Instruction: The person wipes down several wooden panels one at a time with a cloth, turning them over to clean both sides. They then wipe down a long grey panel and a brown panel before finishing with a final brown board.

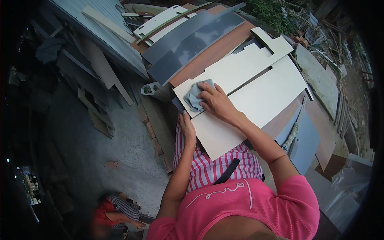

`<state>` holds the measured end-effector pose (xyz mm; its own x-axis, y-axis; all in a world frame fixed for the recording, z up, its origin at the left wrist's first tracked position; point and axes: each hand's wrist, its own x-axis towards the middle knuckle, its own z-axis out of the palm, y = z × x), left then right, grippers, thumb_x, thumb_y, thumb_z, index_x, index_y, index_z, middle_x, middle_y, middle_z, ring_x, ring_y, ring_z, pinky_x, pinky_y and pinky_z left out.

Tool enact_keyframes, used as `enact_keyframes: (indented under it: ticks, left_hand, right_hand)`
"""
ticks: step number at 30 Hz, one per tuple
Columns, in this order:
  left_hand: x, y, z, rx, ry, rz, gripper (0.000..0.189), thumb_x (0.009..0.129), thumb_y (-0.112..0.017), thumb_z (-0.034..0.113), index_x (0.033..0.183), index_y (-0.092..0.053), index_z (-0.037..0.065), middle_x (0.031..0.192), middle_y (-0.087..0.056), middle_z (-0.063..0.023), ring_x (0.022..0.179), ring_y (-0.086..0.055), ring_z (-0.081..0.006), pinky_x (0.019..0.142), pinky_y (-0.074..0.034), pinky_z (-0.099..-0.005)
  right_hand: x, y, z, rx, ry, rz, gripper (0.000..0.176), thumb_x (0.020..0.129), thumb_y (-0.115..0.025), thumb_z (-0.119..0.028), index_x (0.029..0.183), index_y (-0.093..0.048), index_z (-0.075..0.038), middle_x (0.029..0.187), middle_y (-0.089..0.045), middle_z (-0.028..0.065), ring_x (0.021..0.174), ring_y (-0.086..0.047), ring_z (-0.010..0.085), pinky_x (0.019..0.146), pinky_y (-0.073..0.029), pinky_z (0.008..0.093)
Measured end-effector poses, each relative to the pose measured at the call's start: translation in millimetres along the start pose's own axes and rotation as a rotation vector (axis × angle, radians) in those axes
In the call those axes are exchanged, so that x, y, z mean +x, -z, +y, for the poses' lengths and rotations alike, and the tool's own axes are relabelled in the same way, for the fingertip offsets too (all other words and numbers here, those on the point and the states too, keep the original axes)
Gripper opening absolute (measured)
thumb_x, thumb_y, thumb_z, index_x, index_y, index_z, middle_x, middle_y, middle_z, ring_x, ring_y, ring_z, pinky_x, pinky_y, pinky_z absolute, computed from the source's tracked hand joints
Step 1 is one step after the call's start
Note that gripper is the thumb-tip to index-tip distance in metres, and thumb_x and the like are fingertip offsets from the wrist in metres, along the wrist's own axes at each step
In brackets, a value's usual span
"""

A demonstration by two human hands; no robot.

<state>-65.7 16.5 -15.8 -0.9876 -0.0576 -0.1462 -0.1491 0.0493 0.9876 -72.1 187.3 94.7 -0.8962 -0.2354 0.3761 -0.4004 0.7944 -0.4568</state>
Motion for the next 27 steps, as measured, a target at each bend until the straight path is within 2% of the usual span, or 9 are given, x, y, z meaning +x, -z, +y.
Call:
enact_keyframes:
  ticks: [1,4,6,13,16,18,21,22,27]
  left_hand:
    - [2,3,-1,0.068,-0.003,0.002,0.064,0.095,-0.034,0.046,0.125,-0.04,-0.011,0.124,-0.047,-0.0272,0.113,-0.046,-0.0353,0.097,-0.033,-0.0389]
    - [-5,-4,12,0.092,0.054,0.102,0.067,0.095,-0.033,0.047,0.125,-0.04,-0.012,0.124,-0.046,-0.0287,0.114,-0.045,-0.0366,0.097,-0.033,-0.0401]
    - [-7,-3,24,-0.004,0.07,0.01,0.066,0.095,-0.033,0.047,0.123,-0.041,-0.012,0.123,-0.046,-0.0294,0.113,-0.045,-0.0365,0.097,-0.032,-0.0403]
    - [-6,-4,23,0.079,-0.005,0.024,0.062,0.096,-0.033,0.045,0.119,-0.045,-0.011,0.118,-0.049,-0.0283,0.11,-0.046,-0.0364,0.095,-0.034,-0.0403]
    - [-7,-5,25,0.044,0.006,0.031,0.062,0.096,-0.033,0.045,0.119,-0.045,-0.011,0.117,-0.049,-0.0283,0.109,-0.046,-0.0361,0.094,-0.034,-0.0401]
    - [-8,-5,26,0.017,0.012,0.032,0.061,0.096,-0.033,0.044,0.118,-0.045,-0.011,0.117,-0.05,-0.0277,0.107,-0.048,-0.0351,0.093,-0.035,-0.0391]
    - [-8,-4,27,-0.003,0.004,0.013,0.058,0.096,-0.034,0.042,0.118,-0.045,-0.011,0.115,-0.052,-0.0257,0.103,-0.051,-0.0329,0.09,-0.038,-0.0374]
    - [-9,-4,29,0.005,0.008,0.008,0.058,0.096,-0.034,0.042,0.118,-0.045,-0.011,0.115,-0.052,-0.0257,0.103,-0.051,-0.0329,0.09,-0.038,-0.0374]
    - [-14,-9,47,0.009,0.007,0.027,0.054,0.097,-0.035,0.039,0.117,-0.046,-0.01,0.111,-0.055,-0.0232,0.1,-0.054,-0.0302,0.087,-0.04,-0.0362]
  right_hand:
    - [6,-9,-8,0.026,0.032,-0.017,0.02,0.083,-0.061,-0.015,0.1,-0.052,-0.008,0.13,-0.046,0.0126,0.123,-0.043,0.0294,0.104,-0.03,0.0488]
    - [20,-17,-3,0.067,0.057,-0.009,0.018,0.085,-0.059,-0.016,0.1,-0.051,-0.009,0.13,-0.045,0.0112,0.126,-0.041,0.0283,0.105,-0.03,0.0504]
    - [24,-9,22,-0.037,-0.025,0.06,0.018,0.086,-0.059,-0.015,0.101,-0.051,-0.009,0.129,-0.046,0.0105,0.124,-0.042,0.0282,0.105,-0.03,0.0506]
    - [-4,54,176,-0.358,-0.529,0.375,0.023,0.089,-0.054,-0.019,0.107,-0.051,-0.006,0.129,-0.049,0.01,0.115,-0.049,0.0291,0.1,-0.031,0.0547]
    - [-23,84,205,-0.438,-0.794,0.39,0.027,0.089,-0.053,-0.02,0.112,-0.051,-0.006,0.128,-0.049,0.0117,0.116,-0.049,0.0305,0.1,-0.03,0.0555]
    - [-33,82,204,-0.488,-0.763,0.441,0.026,0.087,-0.054,-0.017,0.11,-0.051,-0.006,0.126,-0.05,0.0127,0.115,-0.048,0.031,0.099,-0.031,0.054]
    - [-29,68,166,-0.243,-0.58,0.36,0.025,0.084,-0.056,-0.01,0.108,-0.051,-0.005,0.126,-0.049,0.0134,0.116,-0.047,0.0317,0.099,-0.033,0.0496]
    - [-26,60,148,-0.314,-0.431,0.335,0.028,0.086,-0.054,-0.01,0.114,-0.051,-0.006,0.128,-0.049,0.0119,0.118,-0.047,0.0313,0.099,-0.033,0.0498]
    - [3,50,165,-0.45,-0.463,0.256,0.032,0.092,-0.046,-0.013,0.124,-0.05,-0.011,0.132,-0.049,0.0093,0.125,-0.043,0.0294,0.101,-0.033,0.0497]
